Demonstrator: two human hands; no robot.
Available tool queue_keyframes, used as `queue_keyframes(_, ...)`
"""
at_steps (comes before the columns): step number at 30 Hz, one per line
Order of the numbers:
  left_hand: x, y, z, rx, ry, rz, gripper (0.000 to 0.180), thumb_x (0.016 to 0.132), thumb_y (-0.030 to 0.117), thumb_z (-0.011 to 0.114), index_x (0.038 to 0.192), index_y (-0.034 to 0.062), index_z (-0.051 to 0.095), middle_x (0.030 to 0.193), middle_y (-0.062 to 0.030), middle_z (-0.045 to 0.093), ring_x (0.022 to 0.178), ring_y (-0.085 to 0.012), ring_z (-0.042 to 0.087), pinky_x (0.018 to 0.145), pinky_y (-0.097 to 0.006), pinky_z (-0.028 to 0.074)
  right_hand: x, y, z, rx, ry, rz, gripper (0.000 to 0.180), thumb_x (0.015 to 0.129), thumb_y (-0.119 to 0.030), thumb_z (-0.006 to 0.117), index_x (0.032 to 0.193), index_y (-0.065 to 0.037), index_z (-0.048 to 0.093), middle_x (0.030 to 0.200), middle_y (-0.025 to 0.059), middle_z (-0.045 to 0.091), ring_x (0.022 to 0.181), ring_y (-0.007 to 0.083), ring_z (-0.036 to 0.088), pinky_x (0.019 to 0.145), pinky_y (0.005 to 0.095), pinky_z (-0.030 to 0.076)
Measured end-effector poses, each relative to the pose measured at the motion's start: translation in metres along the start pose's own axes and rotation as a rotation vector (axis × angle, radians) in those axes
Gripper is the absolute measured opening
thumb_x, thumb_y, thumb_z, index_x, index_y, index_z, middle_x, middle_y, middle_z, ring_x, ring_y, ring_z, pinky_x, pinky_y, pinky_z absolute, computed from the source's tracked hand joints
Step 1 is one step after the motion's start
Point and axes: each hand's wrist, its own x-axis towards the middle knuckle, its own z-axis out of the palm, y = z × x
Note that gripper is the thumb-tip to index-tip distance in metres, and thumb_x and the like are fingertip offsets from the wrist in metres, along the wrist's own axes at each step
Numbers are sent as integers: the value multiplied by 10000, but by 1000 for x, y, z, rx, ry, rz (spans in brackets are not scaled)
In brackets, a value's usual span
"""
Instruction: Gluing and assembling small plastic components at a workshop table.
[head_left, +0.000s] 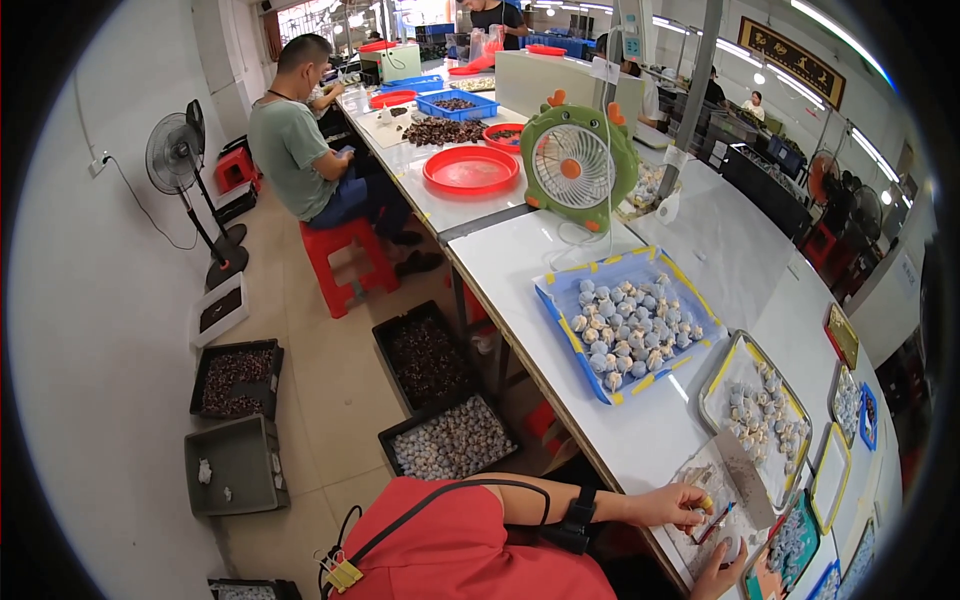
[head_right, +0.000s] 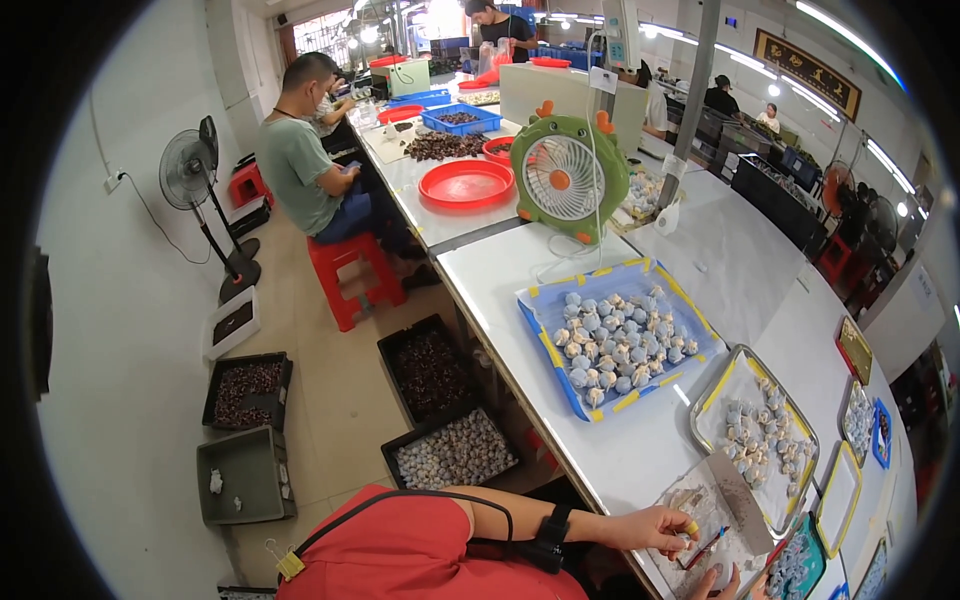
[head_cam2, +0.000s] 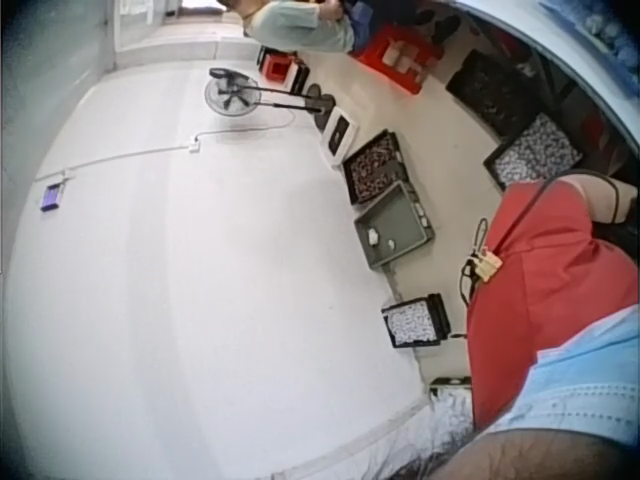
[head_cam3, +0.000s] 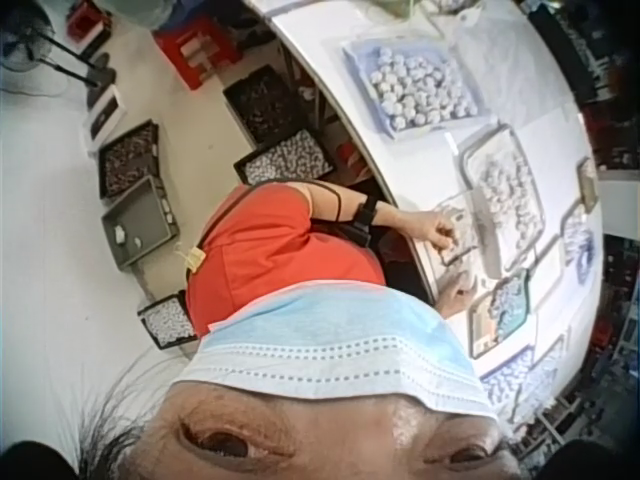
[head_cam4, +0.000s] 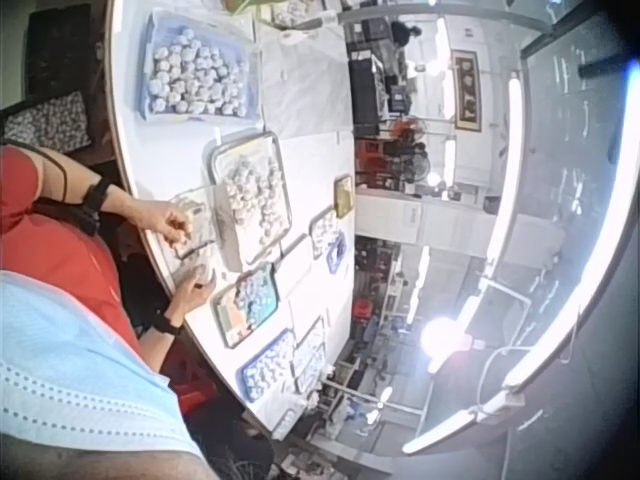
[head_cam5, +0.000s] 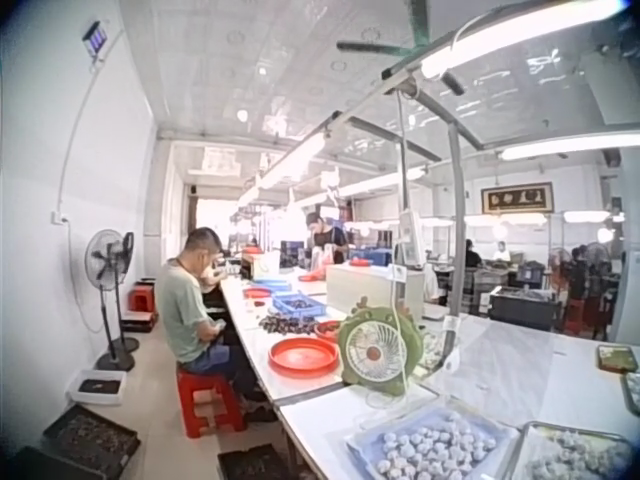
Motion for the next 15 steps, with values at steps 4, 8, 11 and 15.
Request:
queue_keyframes(4,-2,3,1,5,1,-4,255,850,114,532,1065,-17,494,819,-12,525,683,-70,527,637,-216,456,0,1,0,40,-1,-3,503,815,-344,597,1099,66,526,1071,226,556,981,310,519,845,361,410)
queue_keyframes(8,-3,7,2,34,7,-34,264,860,131,528,1076,-18,491,835,-6,516,702,-64,523,660,-211,452,-1,-7,-2,37,-14,22,500,822,-339,588,1106,66,520,1085,226,548,992,314,512,861,367,402)
queue_keyframes(11,-3,6,1,44,16,-47,266,863,132,528,1081,-15,491,843,-8,517,712,-64,523,663,-209,453,1,-4,-5,37,-57,0,502,826,-336,583,1122,61,507,1108,224,535,1010,314,500,871,370,393)
queue_keyframes(15,-3,7,1,47,11,-68,269,864,132,528,1087,-13,488,854,-10,518,718,-66,526,663,-207,452,2,-2,-6,52,-77,7,505,828,-334,580,1141,53,492,1122,220,525,1027,316,489,875,364,387)
